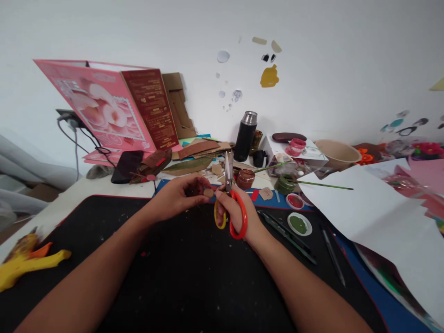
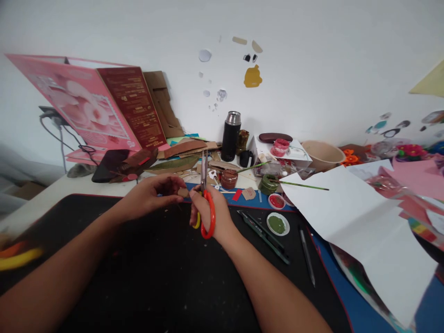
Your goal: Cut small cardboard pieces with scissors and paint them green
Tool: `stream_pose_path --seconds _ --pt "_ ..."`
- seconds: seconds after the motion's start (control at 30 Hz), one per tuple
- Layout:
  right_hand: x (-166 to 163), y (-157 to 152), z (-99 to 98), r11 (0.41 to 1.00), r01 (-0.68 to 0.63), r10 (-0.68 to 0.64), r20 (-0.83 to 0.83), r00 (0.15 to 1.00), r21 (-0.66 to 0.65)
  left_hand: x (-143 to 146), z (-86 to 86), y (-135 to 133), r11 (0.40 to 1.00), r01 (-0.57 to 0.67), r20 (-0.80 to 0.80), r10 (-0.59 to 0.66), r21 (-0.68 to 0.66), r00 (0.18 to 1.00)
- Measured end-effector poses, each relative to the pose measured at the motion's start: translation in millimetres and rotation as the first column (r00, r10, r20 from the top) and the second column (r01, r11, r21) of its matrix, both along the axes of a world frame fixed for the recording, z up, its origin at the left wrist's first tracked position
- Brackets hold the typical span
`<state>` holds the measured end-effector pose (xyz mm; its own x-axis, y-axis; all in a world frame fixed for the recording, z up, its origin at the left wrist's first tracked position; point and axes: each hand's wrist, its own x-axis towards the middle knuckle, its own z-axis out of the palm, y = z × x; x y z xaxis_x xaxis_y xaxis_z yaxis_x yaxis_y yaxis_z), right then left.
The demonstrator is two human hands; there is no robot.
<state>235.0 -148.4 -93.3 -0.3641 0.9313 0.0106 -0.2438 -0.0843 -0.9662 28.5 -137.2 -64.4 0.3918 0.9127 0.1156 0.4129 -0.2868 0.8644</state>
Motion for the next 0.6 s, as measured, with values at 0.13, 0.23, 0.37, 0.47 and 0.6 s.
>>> stream_pose_path --seconds 0.13,0.23,0.37,0.47,0.6 --pt "5 6 5.3 0.996 0.088 -0.089 -0.067 0.994 -0.023 -1 1.1 1 0.996 0.070 -0.143 -0.077 -0.051 0.987" --pt "9 10 7.9 0.990 0.136 -0.140 -0.109 0.984 -0.039 4 -0.8 -1 0.985 0.156 -0.332 -0.171 -0.073 0.927" --pt "11 11 8.2 0.988 0.146 -0.150 -0.112 0.982 -0.045 14 -6.0 -4 0.974 0.220 -0.474 -0.219 -0.055 0.853" --pt "9 8 7.4 0.993 0.114 -0.115 -0.092 0.989 -0.024 15 -10.0 -3 0.962 0.272 -0.509 -0.246 -0.025 0.825" --pt "6 6 5.5 0.996 0.086 -0.087 -0.069 0.994 -0.019 14 -14.9 -1 0.930 0.364 -0.475 -0.298 0.051 0.828"
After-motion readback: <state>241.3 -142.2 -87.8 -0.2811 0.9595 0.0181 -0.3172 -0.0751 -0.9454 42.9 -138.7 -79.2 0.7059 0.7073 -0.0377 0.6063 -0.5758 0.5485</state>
